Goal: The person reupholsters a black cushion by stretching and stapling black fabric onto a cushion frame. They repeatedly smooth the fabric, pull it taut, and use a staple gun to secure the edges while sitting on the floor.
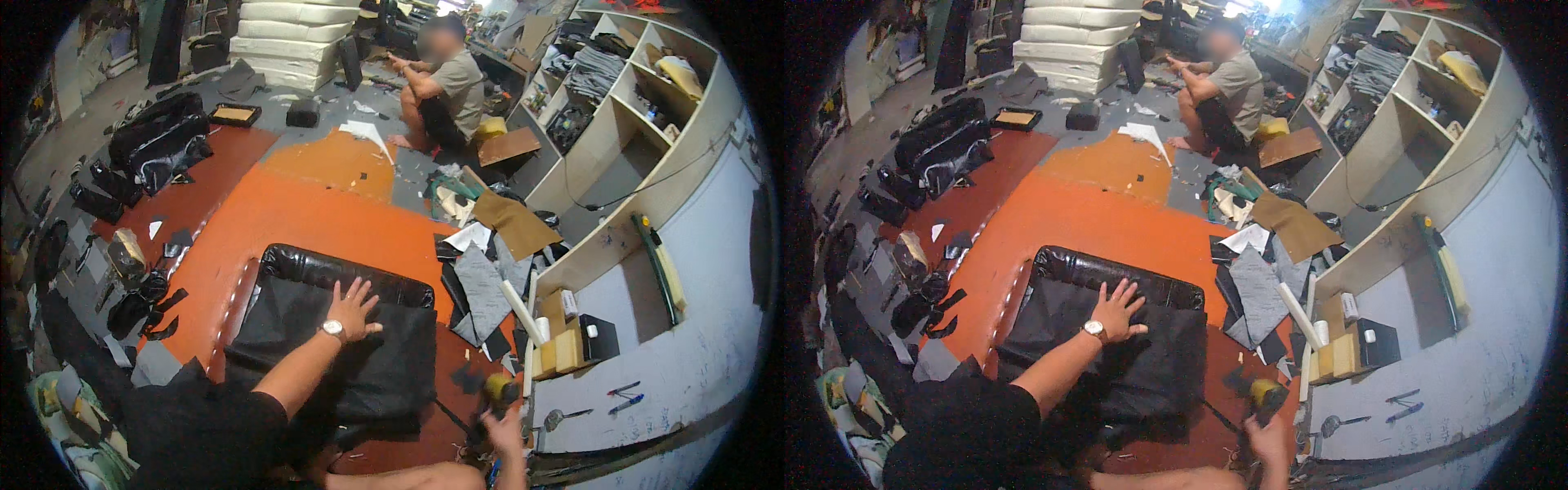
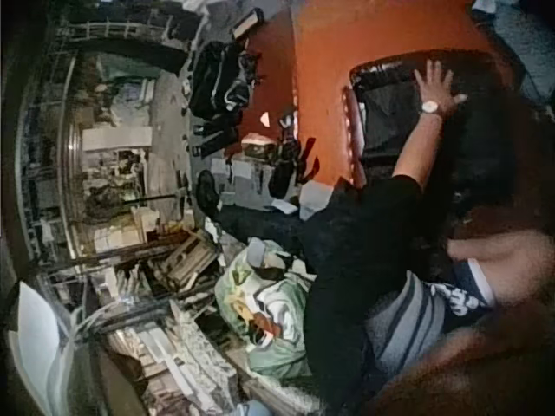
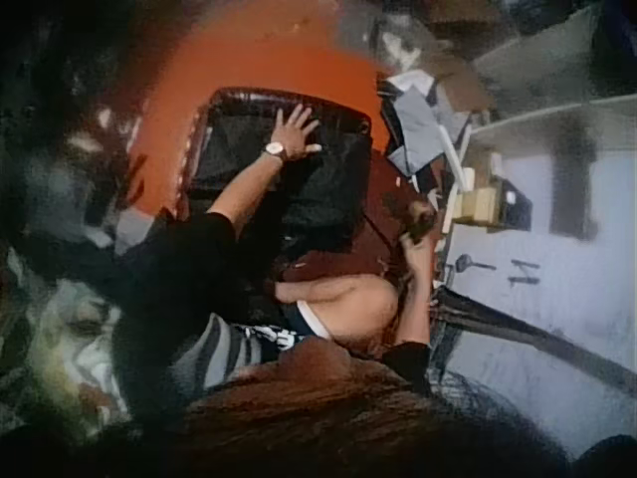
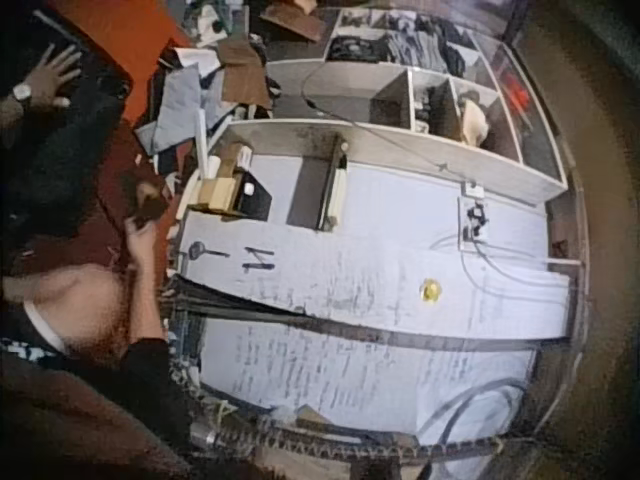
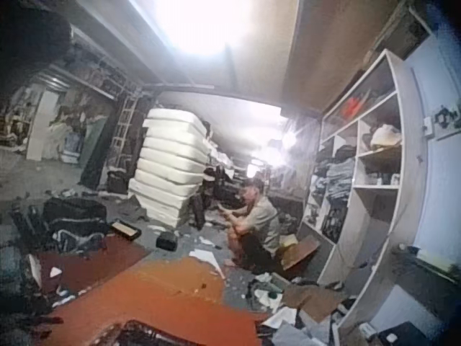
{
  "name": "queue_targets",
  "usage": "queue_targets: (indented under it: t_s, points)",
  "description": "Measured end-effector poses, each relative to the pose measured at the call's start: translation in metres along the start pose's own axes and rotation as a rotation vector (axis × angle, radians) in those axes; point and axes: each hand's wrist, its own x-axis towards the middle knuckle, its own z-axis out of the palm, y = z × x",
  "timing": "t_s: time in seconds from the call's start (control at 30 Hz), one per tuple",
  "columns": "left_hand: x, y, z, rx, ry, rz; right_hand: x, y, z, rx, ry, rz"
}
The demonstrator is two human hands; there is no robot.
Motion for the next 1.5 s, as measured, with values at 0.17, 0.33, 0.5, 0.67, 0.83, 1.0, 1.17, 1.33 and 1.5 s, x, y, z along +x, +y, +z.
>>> queue_targets:
  t_s: [0.17, 0.33, 0.5, 0.67, 0.83, 1.0, 1.17, 1.33, 1.5]
  points:
    - [-0.030, -0.028, 0.062, -0.076, -0.101, -0.053, 0.087, -0.134, -0.010, -0.049, -0.109, -0.297]
    - [-0.031, -0.042, 0.065, -0.080, -0.031, -0.057, 0.157, -0.192, 0.108, -0.243, -0.470, -0.266]
    - [-0.025, -0.055, 0.055, -0.068, -0.044, -0.014, 0.187, -0.173, 0.226, -0.641, -0.460, -0.045]
    - [-0.025, -0.066, 0.056, -0.133, -0.041, 0.051, 0.193, -0.164, 0.226, -0.640, -0.488, -0.103]
    - [-0.024, -0.065, 0.063, -0.139, -0.013, 0.036, 0.190, -0.183, 0.232, -0.531, -0.526, -0.117]
    - [-0.048, -0.099, 0.061, -0.190, 0.057, -0.106, 0.187, -0.209, 0.274, -0.781, -0.489, -0.076]
    - [-0.092, -0.156, 0.050, -0.184, 0.016, -0.472, 0.177, -0.236, 0.290, -0.713, -0.532, -0.111]
    - [-0.094, -0.172, 0.040, -0.272, -0.117, -0.534, 0.161, -0.260, 0.315, -0.761, -0.573, -0.068]
    - [-0.091, -0.173, 0.038, -0.268, -0.115, -0.541, 0.156, -0.263, 0.337, -0.762, -0.541, -0.124]
